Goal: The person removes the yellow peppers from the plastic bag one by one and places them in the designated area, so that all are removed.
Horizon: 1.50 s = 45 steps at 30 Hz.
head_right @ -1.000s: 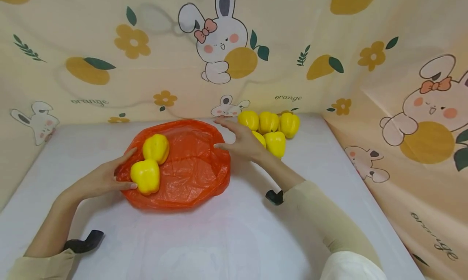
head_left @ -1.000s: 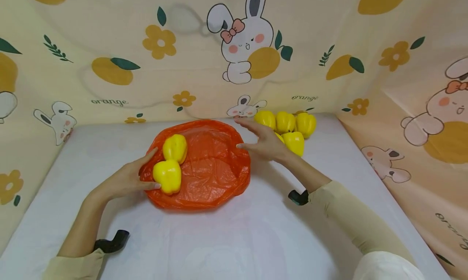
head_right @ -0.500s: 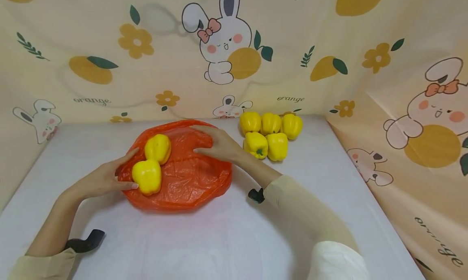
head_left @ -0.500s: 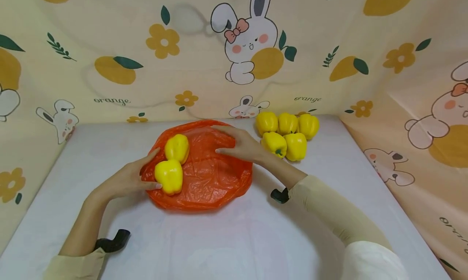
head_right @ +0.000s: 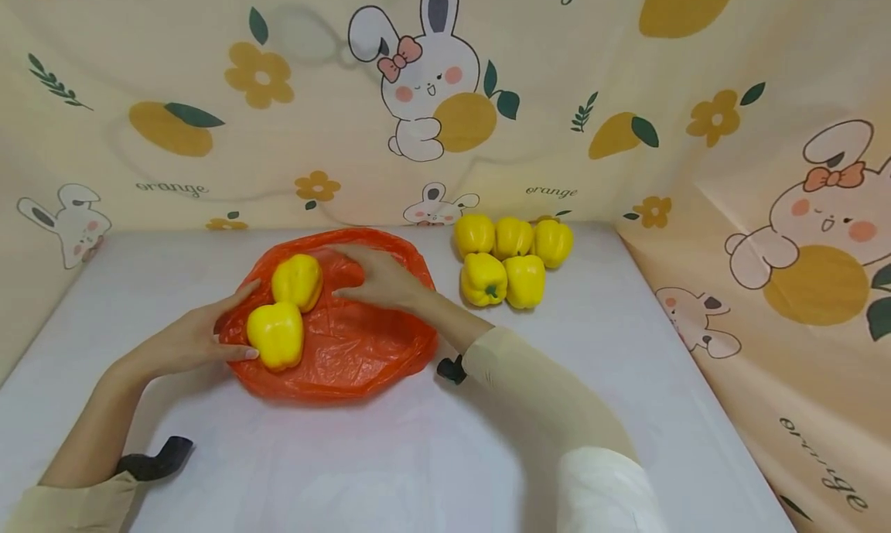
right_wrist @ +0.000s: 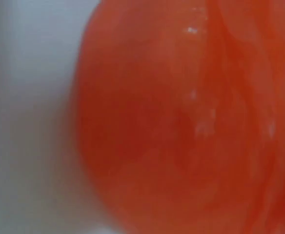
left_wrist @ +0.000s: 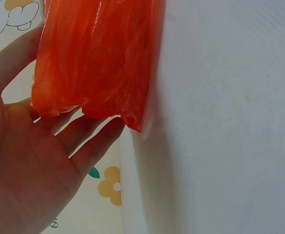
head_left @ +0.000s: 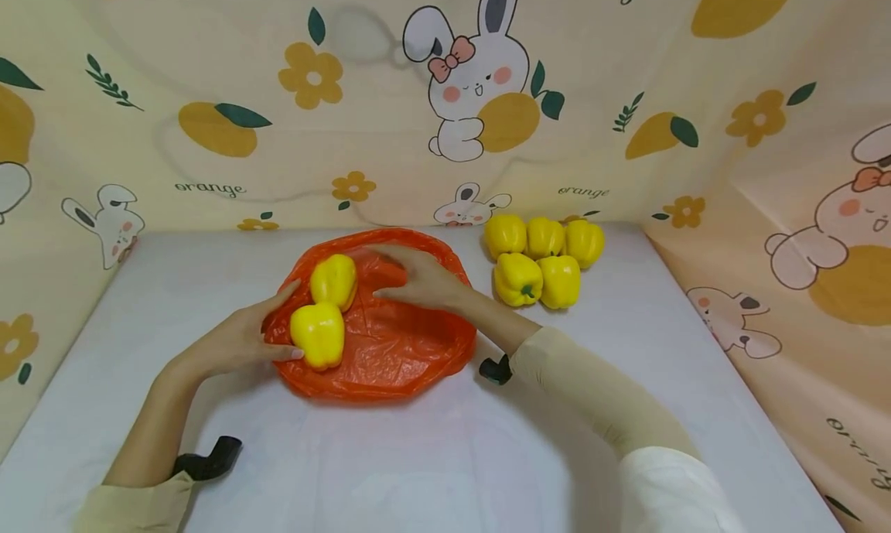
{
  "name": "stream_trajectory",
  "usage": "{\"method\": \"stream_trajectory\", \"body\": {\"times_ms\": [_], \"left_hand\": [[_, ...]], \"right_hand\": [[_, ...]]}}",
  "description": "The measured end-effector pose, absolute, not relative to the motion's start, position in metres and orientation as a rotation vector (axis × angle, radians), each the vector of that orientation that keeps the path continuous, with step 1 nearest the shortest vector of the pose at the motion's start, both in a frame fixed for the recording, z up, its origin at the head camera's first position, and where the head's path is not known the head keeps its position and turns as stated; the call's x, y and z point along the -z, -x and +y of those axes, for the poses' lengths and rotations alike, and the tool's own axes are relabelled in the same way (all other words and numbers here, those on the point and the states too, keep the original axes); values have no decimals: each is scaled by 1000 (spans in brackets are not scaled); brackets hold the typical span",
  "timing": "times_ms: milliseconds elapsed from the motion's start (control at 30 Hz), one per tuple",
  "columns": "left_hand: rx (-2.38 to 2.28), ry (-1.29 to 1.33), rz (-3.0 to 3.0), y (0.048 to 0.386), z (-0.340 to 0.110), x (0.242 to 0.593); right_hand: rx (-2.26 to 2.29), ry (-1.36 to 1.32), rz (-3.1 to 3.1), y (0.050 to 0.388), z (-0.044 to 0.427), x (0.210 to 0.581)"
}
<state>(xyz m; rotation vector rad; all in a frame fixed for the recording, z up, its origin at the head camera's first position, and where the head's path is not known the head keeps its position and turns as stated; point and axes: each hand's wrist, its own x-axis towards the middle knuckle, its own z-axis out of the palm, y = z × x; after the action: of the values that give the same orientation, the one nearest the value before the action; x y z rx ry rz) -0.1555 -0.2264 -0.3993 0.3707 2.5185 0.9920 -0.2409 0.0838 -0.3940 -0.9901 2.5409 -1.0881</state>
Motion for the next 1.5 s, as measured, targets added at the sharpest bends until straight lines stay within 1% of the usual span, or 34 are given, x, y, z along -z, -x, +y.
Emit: {"method": "stream_trajectory", "body": {"times_ms": [233,567,933,1233,1500], "left_hand": [[-987,-356,2522,156,-228,398],[-1001,-369,2515,155,-226,397],[-1015,-387,2516,156,-229,399],[-1017,-377,2519,155,-229,400],[-1021,-368,2528,154,-231,401]], "right_hand": [[1048,1041,2519,250,62,404],[985,961,2547,249,42,411],[1094,860,2548,249,28,421],[1204,847,2548,248,26,427],[1269,835,2516,249,36,421]]}}
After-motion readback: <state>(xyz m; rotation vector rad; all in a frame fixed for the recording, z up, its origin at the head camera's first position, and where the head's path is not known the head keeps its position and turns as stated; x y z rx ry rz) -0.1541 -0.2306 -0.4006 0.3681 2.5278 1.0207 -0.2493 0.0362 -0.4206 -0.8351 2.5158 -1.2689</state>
